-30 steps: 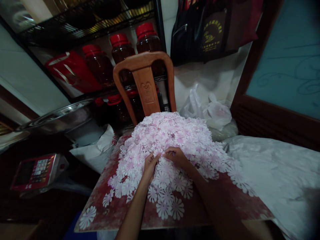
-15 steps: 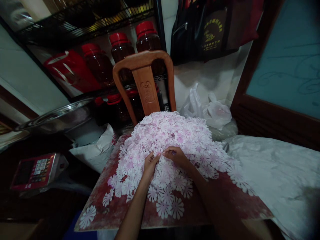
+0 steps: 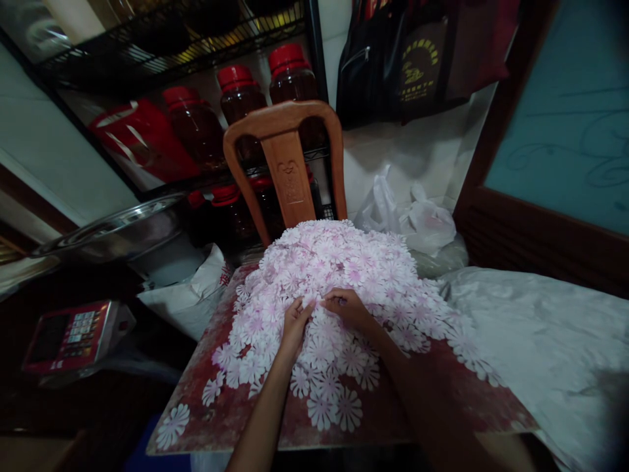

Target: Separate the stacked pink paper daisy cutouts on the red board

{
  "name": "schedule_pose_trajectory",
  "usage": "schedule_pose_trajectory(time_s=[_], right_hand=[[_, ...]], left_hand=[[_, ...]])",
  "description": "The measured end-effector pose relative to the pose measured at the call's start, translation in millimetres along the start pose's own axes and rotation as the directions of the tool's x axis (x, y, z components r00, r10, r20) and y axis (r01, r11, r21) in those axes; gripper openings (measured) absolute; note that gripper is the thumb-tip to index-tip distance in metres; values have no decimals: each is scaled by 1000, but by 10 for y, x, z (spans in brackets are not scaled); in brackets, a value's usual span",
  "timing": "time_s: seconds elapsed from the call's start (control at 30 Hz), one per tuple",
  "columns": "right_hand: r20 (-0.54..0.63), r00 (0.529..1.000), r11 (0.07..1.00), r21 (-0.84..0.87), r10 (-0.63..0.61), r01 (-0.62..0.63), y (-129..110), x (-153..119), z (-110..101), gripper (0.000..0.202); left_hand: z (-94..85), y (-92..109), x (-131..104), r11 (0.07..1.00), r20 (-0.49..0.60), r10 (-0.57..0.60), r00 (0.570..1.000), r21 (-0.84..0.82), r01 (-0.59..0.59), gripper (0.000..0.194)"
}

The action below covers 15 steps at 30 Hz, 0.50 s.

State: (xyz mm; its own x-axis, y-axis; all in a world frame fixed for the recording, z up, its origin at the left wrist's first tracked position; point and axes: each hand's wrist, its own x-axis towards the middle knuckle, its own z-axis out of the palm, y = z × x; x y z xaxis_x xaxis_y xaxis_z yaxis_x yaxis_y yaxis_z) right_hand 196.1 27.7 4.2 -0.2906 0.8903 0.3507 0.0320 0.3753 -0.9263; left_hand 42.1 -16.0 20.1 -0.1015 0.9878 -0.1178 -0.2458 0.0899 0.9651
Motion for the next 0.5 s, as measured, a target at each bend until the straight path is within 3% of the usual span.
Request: schedule_pose_trajectory(time_s=[0.23,0.5], right_hand=[[11,1000,1000,19,11,-11,11,-14,9,36],[7,1000,1000,4,8,-8,46,-1,0,29]], left_hand=[[-1,3,-14,1000,34,-1,999,5,1,48],[-1,1,-5,1000,31,16,999,6,-17,43]])
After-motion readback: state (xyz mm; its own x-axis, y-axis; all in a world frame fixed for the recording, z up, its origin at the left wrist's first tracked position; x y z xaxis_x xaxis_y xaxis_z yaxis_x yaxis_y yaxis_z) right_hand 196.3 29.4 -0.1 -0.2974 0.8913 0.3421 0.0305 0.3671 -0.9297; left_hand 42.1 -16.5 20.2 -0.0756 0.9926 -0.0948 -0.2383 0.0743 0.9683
